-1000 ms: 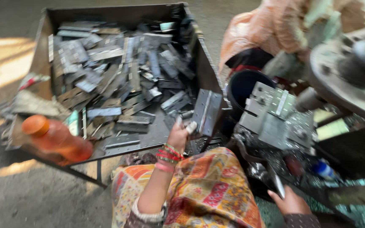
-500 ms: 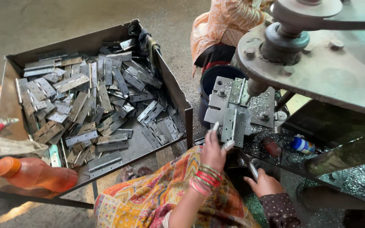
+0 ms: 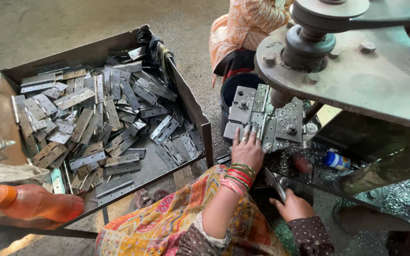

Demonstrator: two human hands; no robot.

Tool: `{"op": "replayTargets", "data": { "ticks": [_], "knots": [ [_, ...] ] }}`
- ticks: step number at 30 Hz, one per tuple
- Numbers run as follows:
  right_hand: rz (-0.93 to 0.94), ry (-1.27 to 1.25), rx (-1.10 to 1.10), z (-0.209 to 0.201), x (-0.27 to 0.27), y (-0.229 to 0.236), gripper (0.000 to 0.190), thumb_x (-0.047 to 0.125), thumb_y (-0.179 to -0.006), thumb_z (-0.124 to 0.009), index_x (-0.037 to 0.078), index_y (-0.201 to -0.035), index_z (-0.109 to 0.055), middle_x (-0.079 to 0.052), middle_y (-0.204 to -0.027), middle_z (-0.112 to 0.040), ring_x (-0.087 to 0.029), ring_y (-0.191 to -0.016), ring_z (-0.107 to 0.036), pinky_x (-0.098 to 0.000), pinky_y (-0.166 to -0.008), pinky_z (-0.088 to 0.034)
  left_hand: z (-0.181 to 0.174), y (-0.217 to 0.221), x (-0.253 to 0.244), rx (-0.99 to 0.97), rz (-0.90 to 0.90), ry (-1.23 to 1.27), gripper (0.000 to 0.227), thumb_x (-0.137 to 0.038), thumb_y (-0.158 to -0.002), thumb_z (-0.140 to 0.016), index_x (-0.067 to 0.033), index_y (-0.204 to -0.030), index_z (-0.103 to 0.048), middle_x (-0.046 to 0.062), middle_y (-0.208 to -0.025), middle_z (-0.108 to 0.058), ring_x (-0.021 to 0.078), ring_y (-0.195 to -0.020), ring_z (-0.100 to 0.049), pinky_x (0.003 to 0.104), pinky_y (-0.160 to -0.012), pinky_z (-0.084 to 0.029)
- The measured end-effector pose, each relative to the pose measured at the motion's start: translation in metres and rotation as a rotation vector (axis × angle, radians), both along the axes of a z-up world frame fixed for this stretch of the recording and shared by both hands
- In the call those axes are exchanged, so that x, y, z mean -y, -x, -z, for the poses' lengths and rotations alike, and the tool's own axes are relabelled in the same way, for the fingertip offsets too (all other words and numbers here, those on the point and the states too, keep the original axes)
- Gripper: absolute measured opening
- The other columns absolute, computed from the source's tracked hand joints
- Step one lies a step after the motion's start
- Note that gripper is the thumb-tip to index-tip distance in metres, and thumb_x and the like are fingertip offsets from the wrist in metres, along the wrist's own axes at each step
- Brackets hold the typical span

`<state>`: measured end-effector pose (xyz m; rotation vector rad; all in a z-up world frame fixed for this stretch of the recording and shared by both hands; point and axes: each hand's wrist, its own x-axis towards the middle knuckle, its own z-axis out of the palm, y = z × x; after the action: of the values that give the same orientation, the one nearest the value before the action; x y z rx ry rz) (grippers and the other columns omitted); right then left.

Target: The person repeatedly picks metal hinge pieces from a metal bin, places them into a manual punching machine, and operates the lever to process each piece. After each cycle, the processed hinge is returned to the bin. The task continues in a repetitive loop throughout the clip.

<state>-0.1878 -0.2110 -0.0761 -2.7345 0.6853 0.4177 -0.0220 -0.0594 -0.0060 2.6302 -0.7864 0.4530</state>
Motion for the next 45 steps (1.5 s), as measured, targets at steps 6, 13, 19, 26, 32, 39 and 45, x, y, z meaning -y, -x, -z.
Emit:
{"op": "replayTargets", "data": {
  "ticks": [6,13,19,26,32,39,45],
  "knots": [
    [0.061,-0.027,0.071,0.051,-0.004,0.019,0.06,0.058,-0.084,-0.068,0.009,-0.117,-0.059,-0.025,-0.086,-0.075,-0.046,-0.085,-0.073,-0.0543,-0.076,-0.059,0.004,0.005,0.007,0.087,-0.078,-0.044,0.034,-0.019,-0.094,-0.05,-0.0012,-0.114,-0.07,0.018,-0.134,-0.064,0.0322,-0.133,-0.055,0.054,-0.126,-0.02],
    [0.033,-0.144,0.173,0.078,-0.003,0.027,0.069,0.054,-0.076,-0.076,0.006,-0.122,-0.056,-0.027,-0.087,-0.073,-0.046,-0.085,-0.073,-0.0529,-0.076,-0.058,0.009,0.001,0.004,0.068,-0.048,-0.07,0.035,-0.021,-0.093,-0.05,-0.0013,-0.114,-0.07,0.017,-0.134,-0.063,0.0321,-0.137,-0.052,0.051,-0.125,-0.021],
    [-0.027,-0.052,-0.028,0.051,0.026,-0.01,0.066,0.064,-0.079,-0.075,0.005,-0.105,-0.061,-0.022,-0.09,-0.074,-0.041,-0.089,-0.074,-0.0496,-0.081,-0.058,0.009,-0.002,0.005,0.154,-0.073,-0.01,0.035,-0.02,-0.091,-0.05,-0.0013,-0.114,-0.07,0.016,-0.131,-0.064,0.0312,-0.135,-0.053,0.052,-0.124,-0.023],
    [0.016,-0.051,0.264,0.13,0.001,0.034,0.07,0.055,-0.083,-0.069,0.007,-0.131,-0.051,-0.026,-0.091,-0.072,-0.047,-0.082,-0.071,-0.0542,-0.074,-0.057,0.001,-0.007,0.005,0.099,-0.045,-0.029,0.031,-0.019,-0.091,-0.051,-0.0019,-0.109,-0.07,0.015,-0.134,-0.063,0.0316,-0.138,-0.052,0.052,-0.123,-0.024],
    [0.03,-0.126,0.02,0.117,0.017,0.02,0.072,0.059,-0.081,-0.071,0.005,-0.124,-0.051,-0.024,-0.088,-0.074,-0.044,-0.077,-0.075,-0.0519,-0.071,-0.061,0.001,0.002,-0.001,0.077,-0.024,-0.026,0.033,-0.018,-0.092,-0.052,-0.0006,-0.113,-0.071,0.016,-0.136,-0.063,0.0317,-0.135,-0.054,0.053,-0.125,-0.022],
    [0.0,-0.067,0.065,0.097,0.024,0.011,0.063,0.063,-0.081,-0.072,0.006,-0.106,-0.059,-0.023,-0.085,-0.075,-0.043,-0.08,-0.074,-0.052,-0.072,-0.058,0.012,-0.026,0.028,0.12,-0.12,-0.138,0.032,-0.017,-0.095,-0.051,0.0007,-0.11,-0.072,0.021,-0.139,-0.063,0.0337,-0.138,-0.054,0.052,-0.129,-0.018],
    [0.017,-0.029,0.279,0.147,0.0,0.039,0.059,0.056,-0.084,-0.069,0.009,-0.117,-0.056,-0.026,-0.088,-0.072,-0.048,-0.081,-0.07,-0.0559,-0.07,-0.055,0.007,-0.027,0.021,0.186,-0.114,-0.092,0.038,-0.021,-0.088,-0.052,0.0022,-0.109,-0.072,0.021,-0.131,-0.064,0.0347,-0.139,-0.051,0.052,-0.125,-0.017]
  ]
}}
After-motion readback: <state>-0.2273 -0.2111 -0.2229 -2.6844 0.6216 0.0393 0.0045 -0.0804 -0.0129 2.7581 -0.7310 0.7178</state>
